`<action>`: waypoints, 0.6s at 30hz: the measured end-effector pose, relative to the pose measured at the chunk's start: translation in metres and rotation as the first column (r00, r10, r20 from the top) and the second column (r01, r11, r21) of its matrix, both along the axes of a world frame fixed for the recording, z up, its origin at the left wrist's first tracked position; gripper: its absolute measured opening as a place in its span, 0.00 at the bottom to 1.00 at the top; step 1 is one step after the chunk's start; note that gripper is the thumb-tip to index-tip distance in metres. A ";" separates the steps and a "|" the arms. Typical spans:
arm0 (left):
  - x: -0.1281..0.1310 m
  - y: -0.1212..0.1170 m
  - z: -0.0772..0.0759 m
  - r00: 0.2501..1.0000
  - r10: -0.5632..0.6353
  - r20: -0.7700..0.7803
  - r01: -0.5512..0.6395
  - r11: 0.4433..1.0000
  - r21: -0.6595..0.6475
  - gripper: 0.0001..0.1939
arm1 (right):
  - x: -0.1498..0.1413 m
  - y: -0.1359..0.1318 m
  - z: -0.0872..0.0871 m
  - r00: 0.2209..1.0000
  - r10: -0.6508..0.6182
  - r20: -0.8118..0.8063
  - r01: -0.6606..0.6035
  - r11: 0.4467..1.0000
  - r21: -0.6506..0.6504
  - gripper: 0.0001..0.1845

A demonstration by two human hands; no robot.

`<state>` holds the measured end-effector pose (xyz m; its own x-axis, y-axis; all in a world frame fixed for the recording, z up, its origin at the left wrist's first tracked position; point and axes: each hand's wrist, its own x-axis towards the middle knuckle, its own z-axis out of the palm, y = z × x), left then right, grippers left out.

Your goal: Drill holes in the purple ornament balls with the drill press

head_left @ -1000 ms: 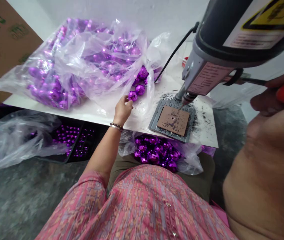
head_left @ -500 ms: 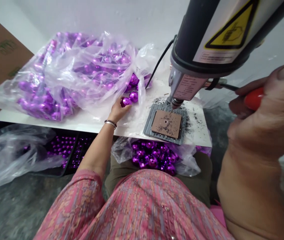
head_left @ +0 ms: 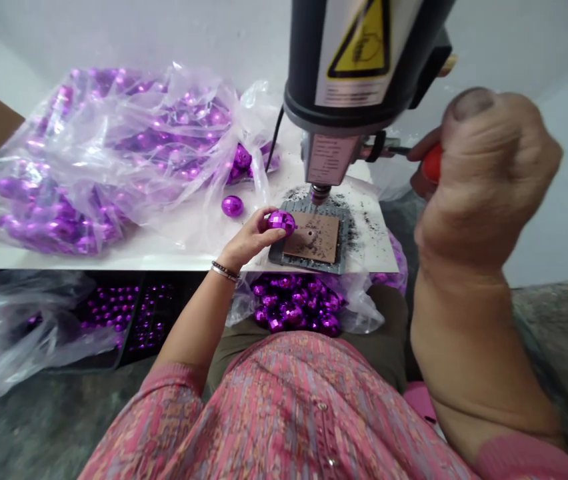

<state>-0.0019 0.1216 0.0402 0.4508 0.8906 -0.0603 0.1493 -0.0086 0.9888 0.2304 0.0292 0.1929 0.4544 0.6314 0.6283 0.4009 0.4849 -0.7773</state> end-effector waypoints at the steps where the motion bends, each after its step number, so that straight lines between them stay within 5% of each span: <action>1: 0.006 0.000 0.000 1.000 -0.017 -0.026 0.018 0.999 0.045 0.35 | 0.000 0.000 0.003 1.000 0.022 0.005 -0.022 1.000 -0.015 0.25; 18: 0.046 -0.003 0.022 0.866 0.015 -0.500 0.118 0.965 0.233 0.36 | -0.004 -0.004 0.012 0.991 0.101 -0.090 -0.107 0.992 -0.066 0.24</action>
<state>0.0443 0.1184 0.0619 0.4658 0.8823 -0.0678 0.6087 -0.2639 0.7482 0.2260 0.0251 0.2047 0.4346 0.7193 0.5419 0.2808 0.4635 -0.8404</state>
